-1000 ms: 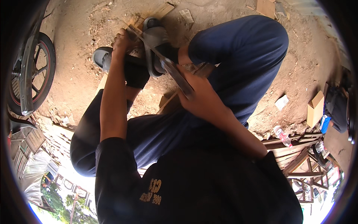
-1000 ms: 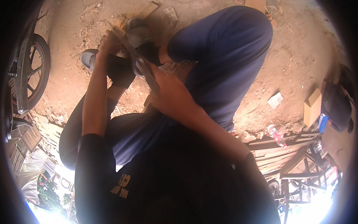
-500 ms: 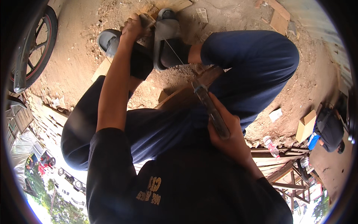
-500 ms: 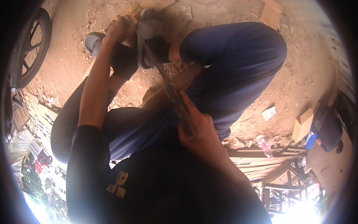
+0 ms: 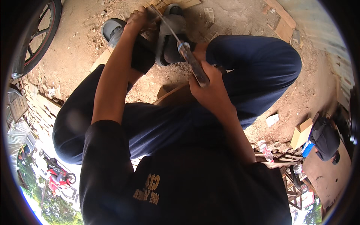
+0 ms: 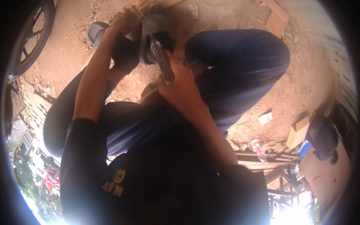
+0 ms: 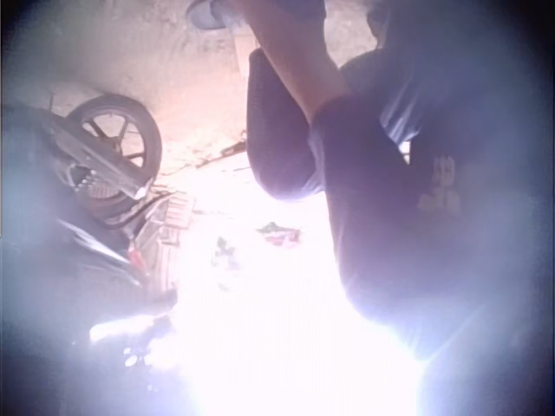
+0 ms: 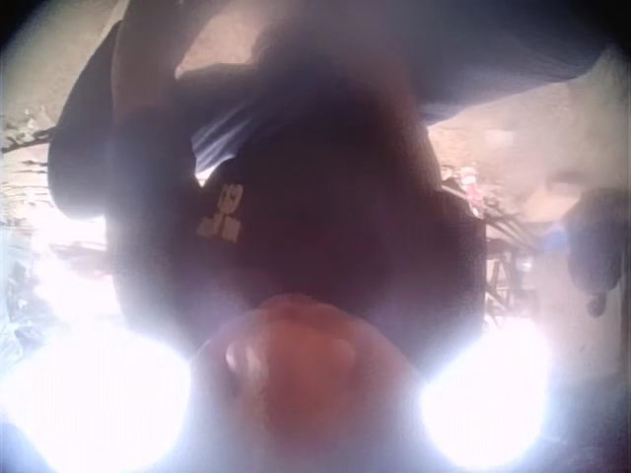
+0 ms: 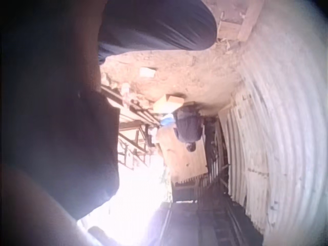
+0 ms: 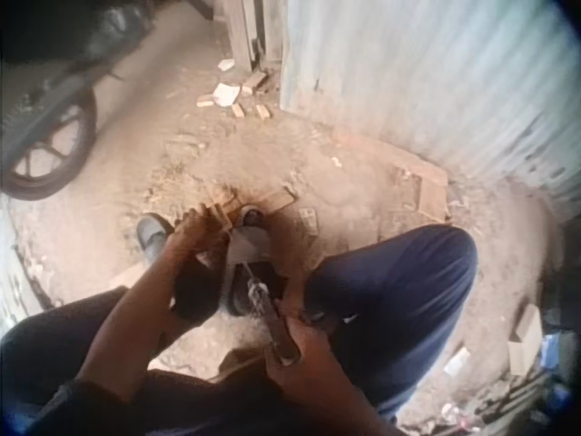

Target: The person sits on the ground and uses a hand saw to cut a small piece of wood held between their feet. They repeatedly saw back and forth until the wood is cut through, then separate the two pieces.

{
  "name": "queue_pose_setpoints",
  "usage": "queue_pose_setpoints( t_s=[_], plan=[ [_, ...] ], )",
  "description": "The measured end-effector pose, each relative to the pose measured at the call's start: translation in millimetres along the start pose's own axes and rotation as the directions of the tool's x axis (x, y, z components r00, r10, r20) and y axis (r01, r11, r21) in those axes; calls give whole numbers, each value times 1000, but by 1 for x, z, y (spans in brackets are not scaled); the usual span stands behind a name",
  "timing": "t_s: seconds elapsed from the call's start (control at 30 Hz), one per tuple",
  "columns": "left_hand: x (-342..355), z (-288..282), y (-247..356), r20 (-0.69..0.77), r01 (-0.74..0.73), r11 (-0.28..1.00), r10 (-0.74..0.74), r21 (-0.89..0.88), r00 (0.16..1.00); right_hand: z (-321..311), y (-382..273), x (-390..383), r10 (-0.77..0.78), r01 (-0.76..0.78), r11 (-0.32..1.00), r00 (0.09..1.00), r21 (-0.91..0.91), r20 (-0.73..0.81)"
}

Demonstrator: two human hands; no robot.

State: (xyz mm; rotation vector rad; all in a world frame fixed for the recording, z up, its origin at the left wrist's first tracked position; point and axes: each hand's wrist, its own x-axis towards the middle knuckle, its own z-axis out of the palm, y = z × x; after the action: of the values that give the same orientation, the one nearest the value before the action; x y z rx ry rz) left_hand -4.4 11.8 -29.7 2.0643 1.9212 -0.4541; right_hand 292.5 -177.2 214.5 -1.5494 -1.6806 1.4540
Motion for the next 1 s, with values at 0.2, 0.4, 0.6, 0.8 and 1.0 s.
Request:
queue_pose_setpoints(
  t_s=[0.2, 0.4, 0.6, 0.8, 1.0],
  plan=[
    [-36, -39, 12, -15, 165, 981, -167, -100, 986, -22, -11, -54, 44, -37, 993, 997, 114, -59],
    [-30, -46, 23, -11, 65, 993, -66, -102, 998, 4, -5, 0, -16, 16, 1000, 998, -13, -53],
    [-47, -40, 15, -92, 133, 991, -135, -30, 987, -3, 2, -50, -54, 55, 998, 996, 19, -66],
    [-48, -49, 22, -169, 44, 995, -58, -86, 984, 4, 7, -28, -46, 53, 996, 995, 75, -91],
    [-26, -64, -1, 71, 35, 934, -10, -356, 997, -6, -2, -56, 87, -85, 995, 995, 45, -53]
  ],
)
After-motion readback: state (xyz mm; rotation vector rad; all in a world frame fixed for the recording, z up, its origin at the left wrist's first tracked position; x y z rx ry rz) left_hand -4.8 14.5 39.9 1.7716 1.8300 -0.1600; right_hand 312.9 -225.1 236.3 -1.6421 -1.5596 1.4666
